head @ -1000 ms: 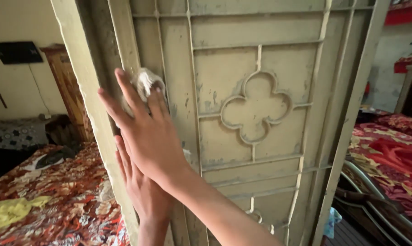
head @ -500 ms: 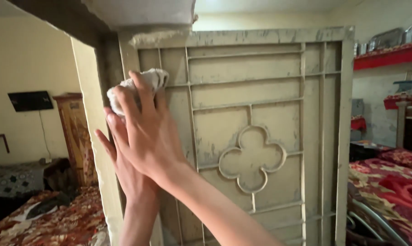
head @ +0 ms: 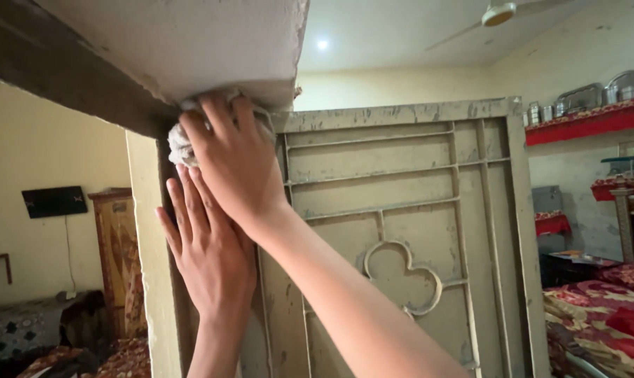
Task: Cleaning the exterior surface of a metal cupboard using a white cloth.
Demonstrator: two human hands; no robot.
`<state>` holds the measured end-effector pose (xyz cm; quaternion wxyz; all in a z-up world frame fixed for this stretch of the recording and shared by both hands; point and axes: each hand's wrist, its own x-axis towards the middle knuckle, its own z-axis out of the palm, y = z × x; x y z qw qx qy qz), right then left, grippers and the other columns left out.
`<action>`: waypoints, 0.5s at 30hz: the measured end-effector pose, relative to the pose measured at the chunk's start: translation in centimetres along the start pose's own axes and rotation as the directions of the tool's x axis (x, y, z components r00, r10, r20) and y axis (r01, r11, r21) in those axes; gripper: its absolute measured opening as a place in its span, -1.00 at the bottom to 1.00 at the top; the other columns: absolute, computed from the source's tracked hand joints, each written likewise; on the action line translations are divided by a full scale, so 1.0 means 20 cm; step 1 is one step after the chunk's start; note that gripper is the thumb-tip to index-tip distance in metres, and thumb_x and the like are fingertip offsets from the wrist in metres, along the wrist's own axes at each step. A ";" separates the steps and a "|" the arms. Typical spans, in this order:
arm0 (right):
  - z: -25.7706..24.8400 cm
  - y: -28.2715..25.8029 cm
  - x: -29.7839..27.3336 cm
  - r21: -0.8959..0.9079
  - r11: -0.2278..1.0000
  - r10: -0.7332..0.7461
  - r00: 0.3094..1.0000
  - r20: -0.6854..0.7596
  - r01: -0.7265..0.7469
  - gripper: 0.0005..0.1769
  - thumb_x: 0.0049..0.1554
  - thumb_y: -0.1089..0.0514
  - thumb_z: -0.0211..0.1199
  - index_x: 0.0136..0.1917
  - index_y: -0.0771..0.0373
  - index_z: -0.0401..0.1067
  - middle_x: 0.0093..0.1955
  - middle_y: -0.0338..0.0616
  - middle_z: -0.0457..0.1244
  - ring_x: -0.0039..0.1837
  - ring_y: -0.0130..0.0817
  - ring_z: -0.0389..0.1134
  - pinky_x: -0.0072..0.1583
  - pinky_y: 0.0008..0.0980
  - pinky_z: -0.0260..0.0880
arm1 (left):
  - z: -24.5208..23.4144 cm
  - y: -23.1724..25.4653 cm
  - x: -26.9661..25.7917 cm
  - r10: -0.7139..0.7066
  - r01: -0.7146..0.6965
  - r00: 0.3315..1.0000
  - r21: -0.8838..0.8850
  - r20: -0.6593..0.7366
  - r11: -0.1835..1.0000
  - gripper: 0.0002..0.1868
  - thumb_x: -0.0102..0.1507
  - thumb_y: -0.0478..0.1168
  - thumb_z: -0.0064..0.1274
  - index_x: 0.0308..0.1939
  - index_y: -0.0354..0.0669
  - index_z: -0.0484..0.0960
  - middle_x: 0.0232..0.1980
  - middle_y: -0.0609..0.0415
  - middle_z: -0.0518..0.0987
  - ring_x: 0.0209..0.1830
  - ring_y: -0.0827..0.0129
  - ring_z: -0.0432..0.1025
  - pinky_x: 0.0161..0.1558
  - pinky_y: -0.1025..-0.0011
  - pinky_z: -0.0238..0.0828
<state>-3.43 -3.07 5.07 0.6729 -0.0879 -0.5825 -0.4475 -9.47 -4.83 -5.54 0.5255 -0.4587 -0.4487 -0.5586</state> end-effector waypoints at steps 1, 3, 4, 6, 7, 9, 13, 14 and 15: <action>0.02 0.00 0.00 -0.050 0.998 -0.031 0.999 -0.036 0.029 -0.67 0.24 0.18 0.36 0.26 0.21 0.46 0.41 -0.03 0.22 0.42 0.01 0.24 0.43 -0.09 0.41 | 0.02 -0.01 0.00 0.010 -0.011 1.000 0.061 0.007 0.998 -0.32 0.48 -0.11 -0.29 0.62 -0.42 0.08 0.66 -0.30 0.13 0.70 -0.08 -0.10 0.62 -0.11 -0.36; -0.03 -0.06 0.00 -0.005 1.000 0.011 1.000 -0.026 -0.011 -0.63 0.18 0.12 0.35 0.25 0.18 0.47 0.40 -0.05 0.24 0.41 -0.02 0.26 0.46 -0.06 0.38 | 0.02 -0.01 0.00 -0.002 0.000 1.000 0.070 0.030 0.998 -0.32 0.46 -0.07 -0.24 0.59 -0.35 0.12 0.63 -0.28 0.15 0.68 -0.06 -0.07 0.61 -0.10 -0.33; -0.06 -0.09 -0.01 0.047 0.997 0.055 0.998 -0.010 -0.054 -0.59 0.12 0.06 0.35 0.24 0.15 0.49 0.38 -0.07 0.26 0.39 -0.05 0.27 0.50 -0.03 0.36 | 0.01 -0.01 -0.01 -0.019 0.014 0.998 0.085 0.059 0.996 -0.33 0.43 -0.02 -0.20 0.56 -0.29 0.16 0.60 -0.26 0.17 0.66 -0.05 -0.05 0.59 -0.09 -0.31; -0.10 -0.10 0.00 0.077 0.995 0.066 0.997 0.040 -0.068 -0.55 0.10 -0.03 0.35 0.21 0.17 0.50 0.34 0.00 0.26 0.33 0.04 0.27 0.39 0.01 0.34 | 0.00 0.00 -0.01 -0.017 0.012 0.999 0.082 0.051 0.997 -0.33 0.45 -0.05 -0.20 0.58 -0.32 0.15 0.61 -0.30 0.17 0.67 -0.06 -0.05 0.61 -0.09 -0.29; -0.12 -0.11 0.00 0.111 0.990 0.076 0.993 0.087 -0.085 -0.50 0.07 -0.11 0.36 0.18 0.18 0.51 0.30 0.08 0.27 0.27 0.12 0.26 0.28 0.06 0.32 | -0.01 0.00 -0.01 -0.013 0.010 0.999 0.084 0.041 0.996 -0.33 0.47 -0.08 -0.21 0.61 -0.35 0.13 0.62 -0.34 0.17 0.69 -0.08 -0.04 0.64 -0.09 -0.28; -0.08 -0.07 -0.02 0.102 0.991 0.084 0.994 0.073 -0.091 -0.53 0.10 -0.12 0.34 0.22 0.12 0.51 0.33 -0.02 0.27 0.33 0.05 0.27 0.36 0.03 0.32 | -0.05 0.01 -0.02 -0.009 0.007 0.999 0.047 0.034 0.999 -0.33 0.45 -0.09 -0.21 0.60 -0.35 0.15 0.62 -0.32 0.18 0.69 -0.12 -0.04 0.62 -0.10 -0.27; -0.07 -0.03 -0.03 0.115 0.991 0.058 0.991 0.119 -0.071 -0.55 0.23 -0.14 0.29 0.33 0.02 0.47 0.43 -0.15 0.27 0.43 -0.12 0.29 0.51 -0.03 0.29 | -0.09 0.04 -0.01 0.001 -0.001 1.000 -0.031 0.003 1.000 -0.37 0.47 -0.09 -0.26 0.58 -0.31 0.19 0.63 -0.32 0.16 0.67 -0.19 -0.03 0.59 -0.13 -0.24; -0.08 -0.02 -0.02 0.110 0.991 0.062 0.991 0.117 -0.075 -0.55 0.23 -0.14 0.29 0.33 0.02 0.47 0.43 -0.15 0.27 0.43 -0.12 0.29 0.51 -0.03 0.29 | -0.07 0.02 0.00 0.006 -0.006 1.000 -0.035 0.004 0.999 -0.37 0.47 -0.09 -0.26 0.58 -0.31 0.19 0.63 -0.32 0.16 0.67 -0.19 -0.03 0.59 -0.13 -0.24; -0.09 -0.01 -0.02 0.077 0.995 0.049 0.990 0.132 -0.060 -0.54 0.19 -0.14 0.30 0.30 0.00 0.48 0.42 -0.12 0.26 0.42 -0.10 0.28 0.52 0.00 0.23 | -0.06 0.00 0.00 0.020 -0.020 1.000 0.006 0.001 1.000 -0.39 0.50 -0.07 -0.28 0.60 -0.28 0.20 0.63 -0.33 0.15 0.66 -0.20 -0.01 0.59 -0.15 -0.22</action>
